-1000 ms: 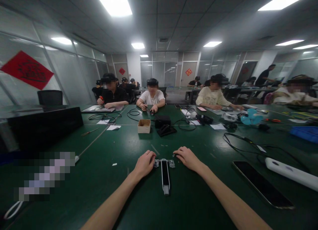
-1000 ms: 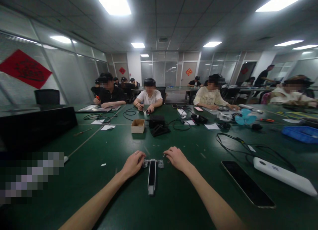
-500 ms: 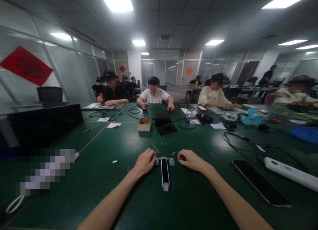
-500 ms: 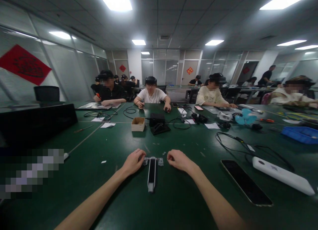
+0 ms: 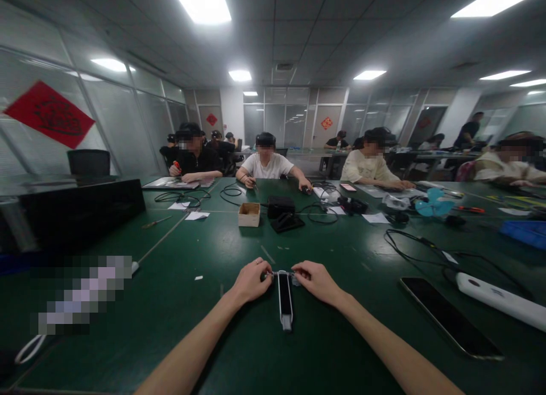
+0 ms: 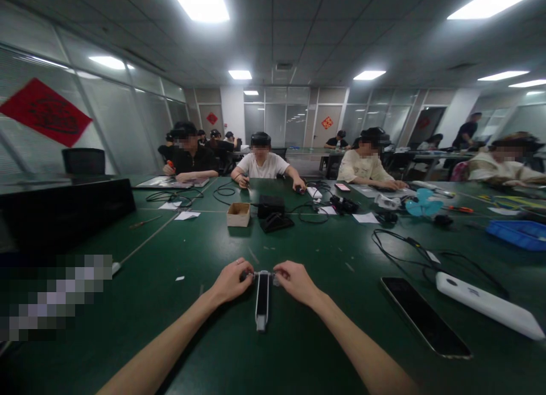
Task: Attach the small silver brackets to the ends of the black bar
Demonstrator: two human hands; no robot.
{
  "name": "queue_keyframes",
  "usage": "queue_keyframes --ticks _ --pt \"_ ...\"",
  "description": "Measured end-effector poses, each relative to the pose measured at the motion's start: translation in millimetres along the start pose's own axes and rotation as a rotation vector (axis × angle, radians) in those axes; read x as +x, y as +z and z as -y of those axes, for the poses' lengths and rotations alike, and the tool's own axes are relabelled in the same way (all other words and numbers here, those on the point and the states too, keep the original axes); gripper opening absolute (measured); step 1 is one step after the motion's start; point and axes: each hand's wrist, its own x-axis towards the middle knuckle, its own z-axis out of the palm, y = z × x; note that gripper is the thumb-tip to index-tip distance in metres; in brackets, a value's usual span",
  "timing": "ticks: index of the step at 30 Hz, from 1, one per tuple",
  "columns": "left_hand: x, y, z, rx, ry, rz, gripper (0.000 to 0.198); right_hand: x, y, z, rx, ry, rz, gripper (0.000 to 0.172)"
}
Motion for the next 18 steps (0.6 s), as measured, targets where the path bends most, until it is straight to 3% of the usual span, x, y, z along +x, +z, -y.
queue_keyframes --ticks 18 --pt "-2 -6.5 -5 -0.030 -0.024 0.030 0.012 1 0 -12 0.003 -0.033 0.074 0.023"
